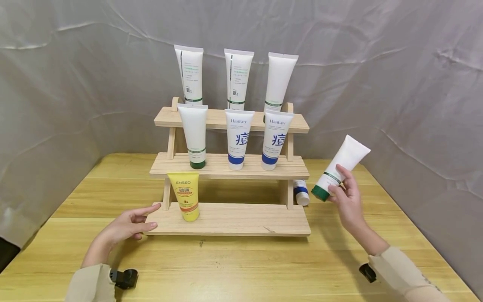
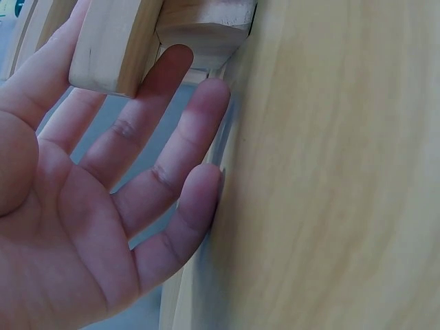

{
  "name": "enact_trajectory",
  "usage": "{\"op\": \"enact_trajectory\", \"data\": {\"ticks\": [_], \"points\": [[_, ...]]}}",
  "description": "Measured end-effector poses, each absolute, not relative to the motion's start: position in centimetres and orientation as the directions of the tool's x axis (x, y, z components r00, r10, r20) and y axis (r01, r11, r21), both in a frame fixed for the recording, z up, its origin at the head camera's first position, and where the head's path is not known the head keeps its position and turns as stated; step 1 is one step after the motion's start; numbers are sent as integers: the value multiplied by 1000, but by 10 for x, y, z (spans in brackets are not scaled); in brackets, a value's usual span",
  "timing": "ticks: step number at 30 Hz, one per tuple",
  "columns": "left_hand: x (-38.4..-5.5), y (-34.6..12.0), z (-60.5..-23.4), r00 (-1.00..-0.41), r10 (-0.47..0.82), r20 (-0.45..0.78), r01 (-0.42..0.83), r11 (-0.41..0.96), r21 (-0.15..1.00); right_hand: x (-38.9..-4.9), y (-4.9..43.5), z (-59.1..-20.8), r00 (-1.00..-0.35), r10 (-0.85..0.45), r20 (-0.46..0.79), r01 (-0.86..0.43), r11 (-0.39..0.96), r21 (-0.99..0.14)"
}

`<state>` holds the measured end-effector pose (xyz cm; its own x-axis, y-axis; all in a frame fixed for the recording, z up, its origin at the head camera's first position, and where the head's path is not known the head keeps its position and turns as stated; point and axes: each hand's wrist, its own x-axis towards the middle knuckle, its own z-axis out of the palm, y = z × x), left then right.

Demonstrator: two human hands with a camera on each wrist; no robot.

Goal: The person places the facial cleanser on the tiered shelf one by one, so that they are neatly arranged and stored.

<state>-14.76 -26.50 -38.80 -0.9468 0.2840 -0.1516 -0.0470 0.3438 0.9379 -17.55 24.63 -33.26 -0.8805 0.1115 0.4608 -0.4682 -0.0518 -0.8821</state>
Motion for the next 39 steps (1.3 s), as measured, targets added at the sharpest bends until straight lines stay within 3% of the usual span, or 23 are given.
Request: {"op": "enact_trajectory", "data": {"ticks": [10,24,39], "points": [[-148,-266,-388,-944,298,-143,-34,344,938,-173,231,-341,-816,-42,577,-574,-66,-816],[-148,-266,-389,-947,280,-157,-55,342,938,-172,202,-351,-735,-99,670,-664,-96,-742],[-149,-266,-389,-946,287,-151,-41,355,934,-171,159,-365,-756,-141,640,-644,-20,-765]]}}
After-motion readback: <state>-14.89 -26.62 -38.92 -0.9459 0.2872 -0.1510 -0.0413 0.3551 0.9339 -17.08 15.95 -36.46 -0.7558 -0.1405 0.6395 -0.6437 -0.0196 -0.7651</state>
